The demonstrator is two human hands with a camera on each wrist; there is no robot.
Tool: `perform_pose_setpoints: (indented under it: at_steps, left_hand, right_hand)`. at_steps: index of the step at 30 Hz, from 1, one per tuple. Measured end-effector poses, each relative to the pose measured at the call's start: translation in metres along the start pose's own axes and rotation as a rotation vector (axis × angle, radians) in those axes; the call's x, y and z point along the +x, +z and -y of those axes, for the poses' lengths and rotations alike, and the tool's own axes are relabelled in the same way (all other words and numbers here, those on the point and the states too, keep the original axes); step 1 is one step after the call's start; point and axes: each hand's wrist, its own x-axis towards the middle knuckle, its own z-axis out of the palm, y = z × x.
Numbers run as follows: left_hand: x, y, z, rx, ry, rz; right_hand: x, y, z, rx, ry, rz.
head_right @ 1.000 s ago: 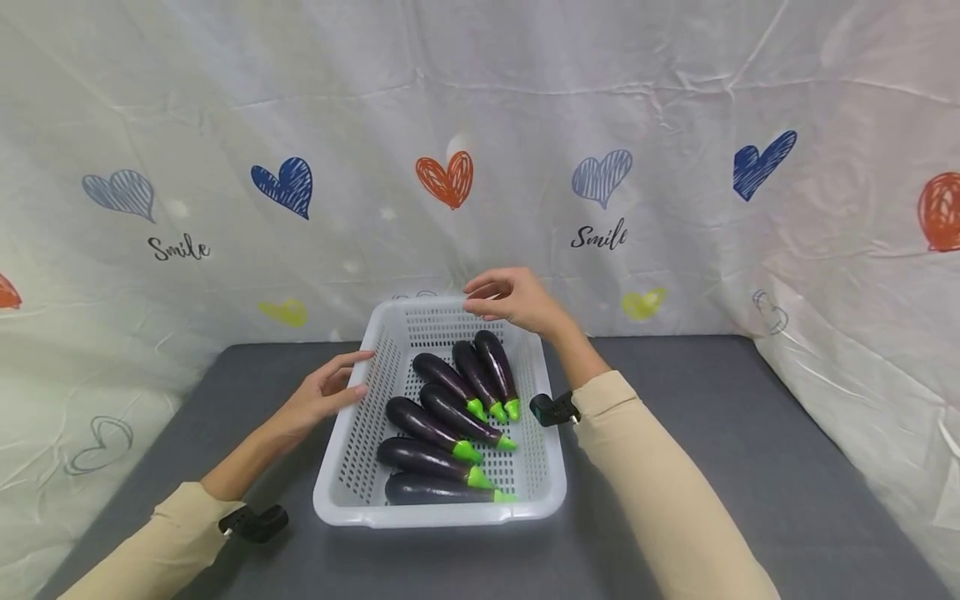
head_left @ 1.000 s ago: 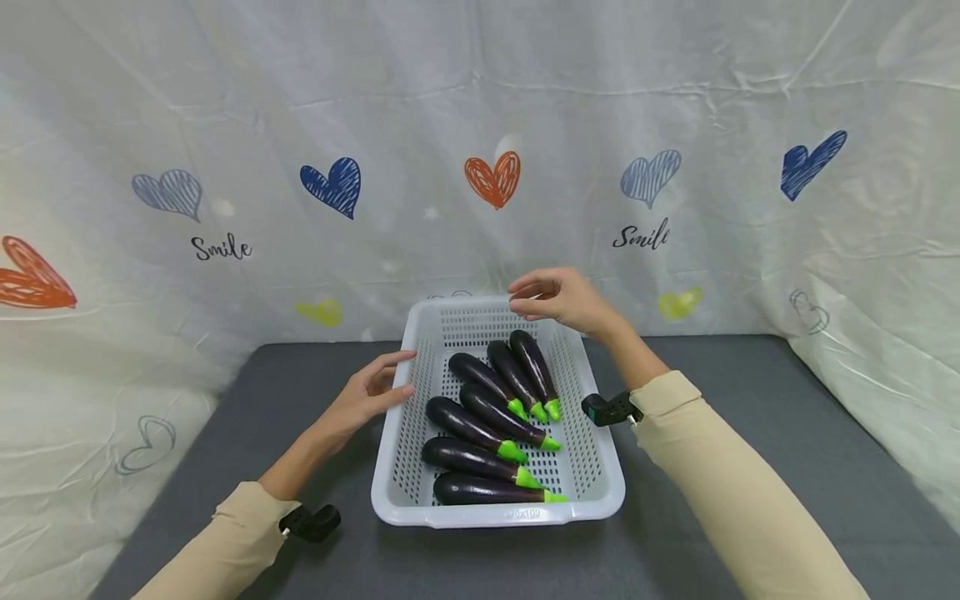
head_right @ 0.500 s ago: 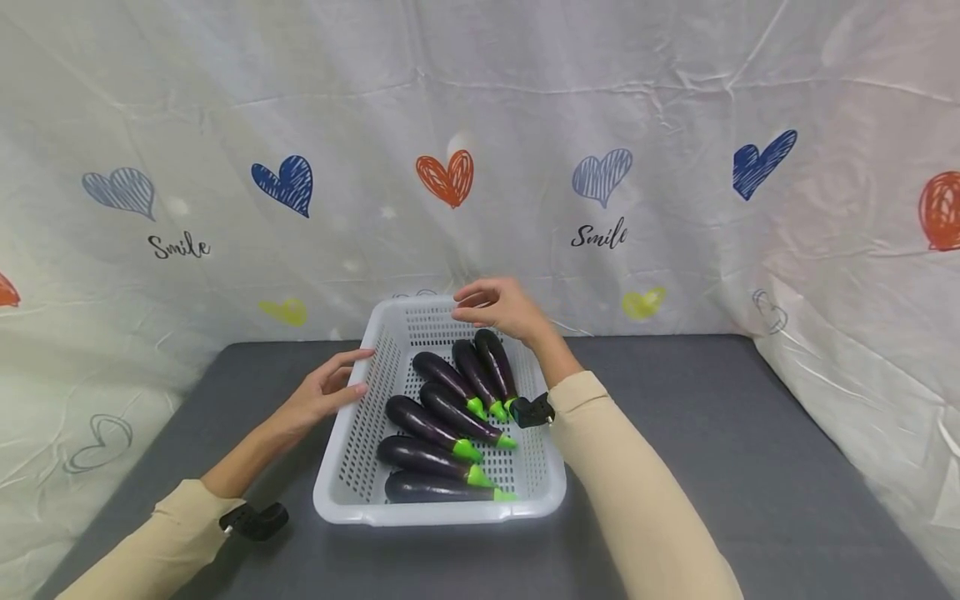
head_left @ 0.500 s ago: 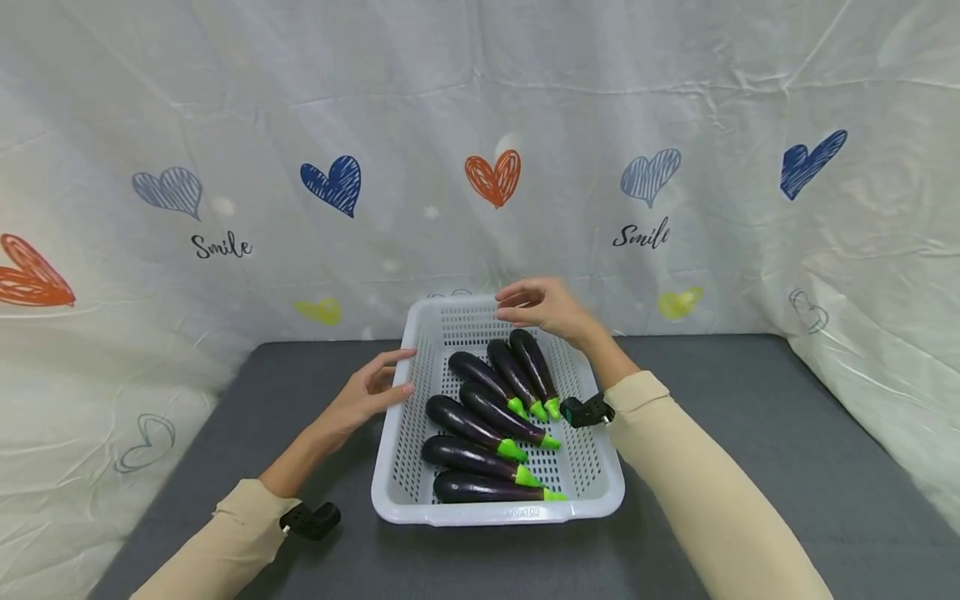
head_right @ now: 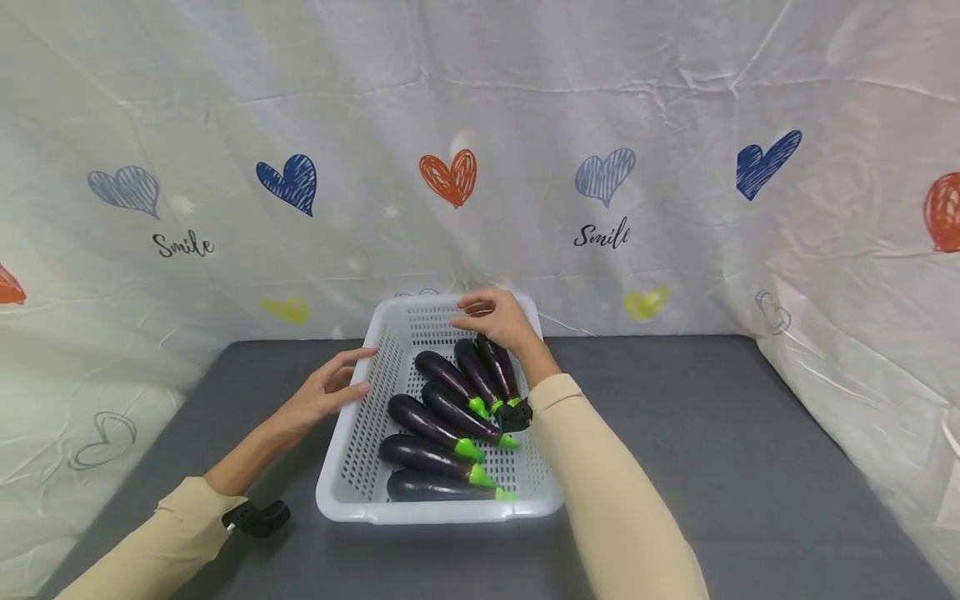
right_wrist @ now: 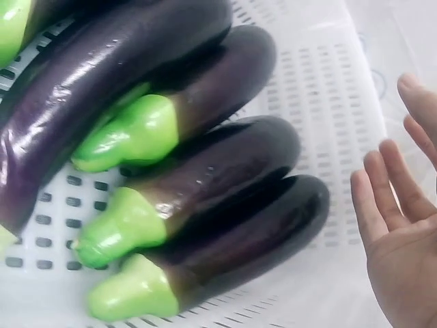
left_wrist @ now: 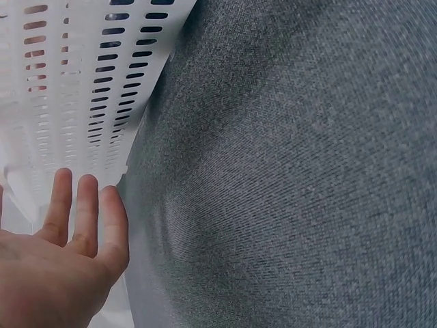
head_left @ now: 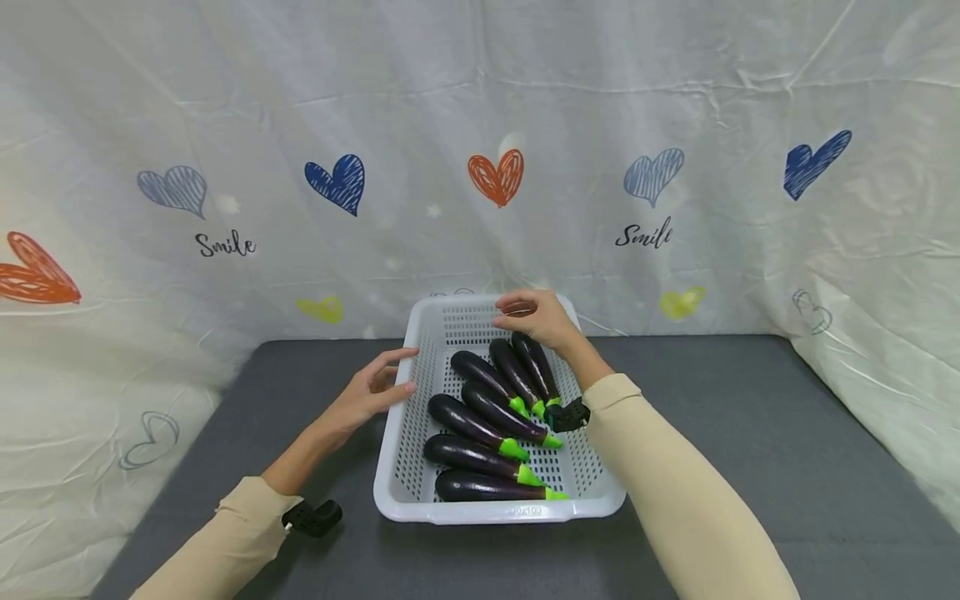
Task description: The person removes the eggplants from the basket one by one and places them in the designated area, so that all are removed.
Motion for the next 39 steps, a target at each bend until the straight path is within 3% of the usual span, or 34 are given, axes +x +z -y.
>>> perform_pose_setpoints:
  at_steps: [10, 24, 39]
  left_hand:
    - [0.000, -0.001, -0.001, 0.003, -0.012, 0.005]
    - [-0.001, 0.000, -0.003, -0.004, -0.032, 0.014]
    - [0.000, 0.002, -0.005, -0.008, -0.057, 0.024]
  right_hand:
    - [0.001, 0.008, -0.005, -0.060, 0.018, -0.068]
    - [0.011, 0.036, -0.004, 0.029, 0.035, 0.041]
    - [0.015, 0.062, -0.012, 0.045, 0.025, 0.074]
